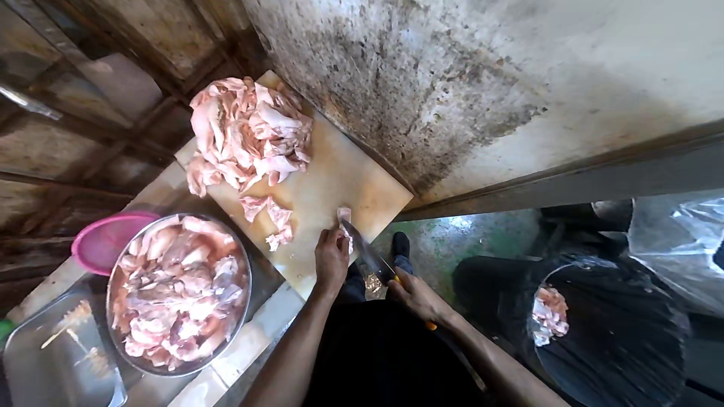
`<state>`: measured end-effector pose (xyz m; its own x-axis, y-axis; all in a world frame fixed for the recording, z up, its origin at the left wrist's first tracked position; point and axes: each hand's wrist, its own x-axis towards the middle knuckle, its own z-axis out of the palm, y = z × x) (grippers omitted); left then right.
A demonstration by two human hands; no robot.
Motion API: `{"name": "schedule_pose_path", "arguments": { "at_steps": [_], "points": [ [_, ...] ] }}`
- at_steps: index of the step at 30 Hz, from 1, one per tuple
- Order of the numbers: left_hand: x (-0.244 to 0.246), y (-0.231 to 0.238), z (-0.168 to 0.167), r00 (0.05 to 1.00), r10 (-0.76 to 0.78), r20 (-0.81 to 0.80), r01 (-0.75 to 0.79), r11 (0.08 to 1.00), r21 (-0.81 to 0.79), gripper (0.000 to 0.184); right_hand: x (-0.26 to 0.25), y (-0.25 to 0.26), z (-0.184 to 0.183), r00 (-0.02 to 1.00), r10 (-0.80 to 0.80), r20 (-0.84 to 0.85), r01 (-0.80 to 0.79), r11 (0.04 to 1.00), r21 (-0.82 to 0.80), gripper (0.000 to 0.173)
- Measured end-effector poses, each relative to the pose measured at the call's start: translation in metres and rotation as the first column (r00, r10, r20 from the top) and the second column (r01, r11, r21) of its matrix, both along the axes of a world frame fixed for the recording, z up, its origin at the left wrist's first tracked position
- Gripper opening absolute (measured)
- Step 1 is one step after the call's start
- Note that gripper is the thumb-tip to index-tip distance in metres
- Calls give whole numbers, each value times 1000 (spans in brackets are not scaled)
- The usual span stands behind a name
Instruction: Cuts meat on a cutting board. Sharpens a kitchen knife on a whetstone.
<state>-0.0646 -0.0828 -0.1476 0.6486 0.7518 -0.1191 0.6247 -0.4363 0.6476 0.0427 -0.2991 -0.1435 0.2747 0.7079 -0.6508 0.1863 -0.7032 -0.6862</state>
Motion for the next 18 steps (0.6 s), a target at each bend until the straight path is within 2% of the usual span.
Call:
{"name": "schedule_pose_path", "arguments": {
  "at_steps": [3, 8, 11, 15, 18],
  "points": [
    [1, 0, 3, 999, -30, -45, 31, 1000, 2, 14, 7, 23, 1, 1000, -3, -28, 2, 1000, -11, 40],
    [5, 3, 11, 995, -39, -90, 39, 999, -1, 15, 21, 75, 3, 998, 33, 51, -33, 999, 0, 35],
    [6, 5, 8, 995, -53, -83, 55, 998, 21, 13, 26, 62, 6, 997, 69, 39, -69, 998, 4, 36],
    [6, 8, 7, 989, -113, -92, 113, 994, 0, 17, 32, 17, 9, 992, 95, -86, -99, 994, -38, 42],
    [5, 10, 8, 983, -146, -109, 147, 989, -2, 14, 33, 16, 3, 987, 90, -131, -97, 994, -49, 43]
  ]
}}
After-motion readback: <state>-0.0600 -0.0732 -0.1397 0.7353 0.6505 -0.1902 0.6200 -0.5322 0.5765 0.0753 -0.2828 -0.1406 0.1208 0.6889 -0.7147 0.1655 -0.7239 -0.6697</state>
